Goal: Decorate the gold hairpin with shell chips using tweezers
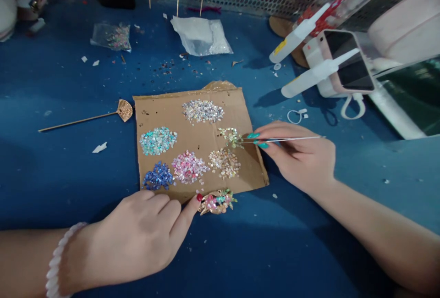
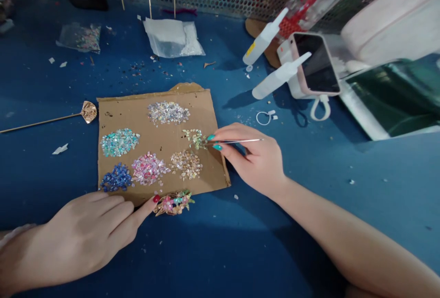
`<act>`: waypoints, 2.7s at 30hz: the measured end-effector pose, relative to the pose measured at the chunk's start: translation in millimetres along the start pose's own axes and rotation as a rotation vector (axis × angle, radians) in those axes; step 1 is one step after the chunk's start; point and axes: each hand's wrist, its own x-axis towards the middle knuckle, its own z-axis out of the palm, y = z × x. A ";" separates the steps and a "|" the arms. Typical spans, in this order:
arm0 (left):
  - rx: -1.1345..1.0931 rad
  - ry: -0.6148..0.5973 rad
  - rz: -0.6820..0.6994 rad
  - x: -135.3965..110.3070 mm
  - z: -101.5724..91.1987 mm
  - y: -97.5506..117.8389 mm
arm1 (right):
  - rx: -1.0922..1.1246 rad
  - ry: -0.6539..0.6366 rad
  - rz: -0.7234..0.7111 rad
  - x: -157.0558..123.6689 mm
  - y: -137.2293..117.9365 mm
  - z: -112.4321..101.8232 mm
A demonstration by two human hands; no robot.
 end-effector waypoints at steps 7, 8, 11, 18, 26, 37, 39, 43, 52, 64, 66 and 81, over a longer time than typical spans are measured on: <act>-0.005 0.014 -0.004 0.9 -0.2 -0.6 | -0.065 0.084 0.074 5.2 13.2 -2.6; -0.008 0.013 -0.009 1.2 -0.2 -0.7 | -0.065 0.081 0.077 6.0 13.9 -2.2; -0.008 0.011 -0.012 1.2 0.0 -0.4 | -0.068 0.071 0.088 7.5 14.5 -1.6; -0.010 0.018 -0.010 0.5 1.7 0.4 | -0.084 0.058 0.136 7.0 14.2 -2.4; -0.004 0.015 -0.009 1.5 0.9 0.7 | -0.079 0.067 0.150 5.5 11.9 -2.9; 0.002 0.021 -0.011 2.7 -1.4 0.3 | -0.063 0.054 0.115 5.2 13.6 -2.6; -0.002 0.012 -0.006 3.3 -2.2 0.0 | -0.066 0.054 0.116 5.2 13.8 -2.6; -0.002 0.005 -0.002 3.2 -1.2 0.2 | -0.069 0.060 0.127 4.3 13.7 -3.2; 0.000 -0.012 -0.004 0.8 0.1 0.5 | -0.048 0.062 0.113 5.4 9.3 -3.5; 0.001 0.028 -0.015 2.2 1.1 0.7 | -0.060 0.064 0.074 8.7 7.8 -0.4; -0.006 0.017 -0.016 2.2 1.1 0.9 | -0.063 0.068 0.087 8.6 7.2 0.1; 0.009 0.046 -0.014 4.3 2.3 -0.4 | -0.059 0.061 0.070 9.4 4.9 -1.2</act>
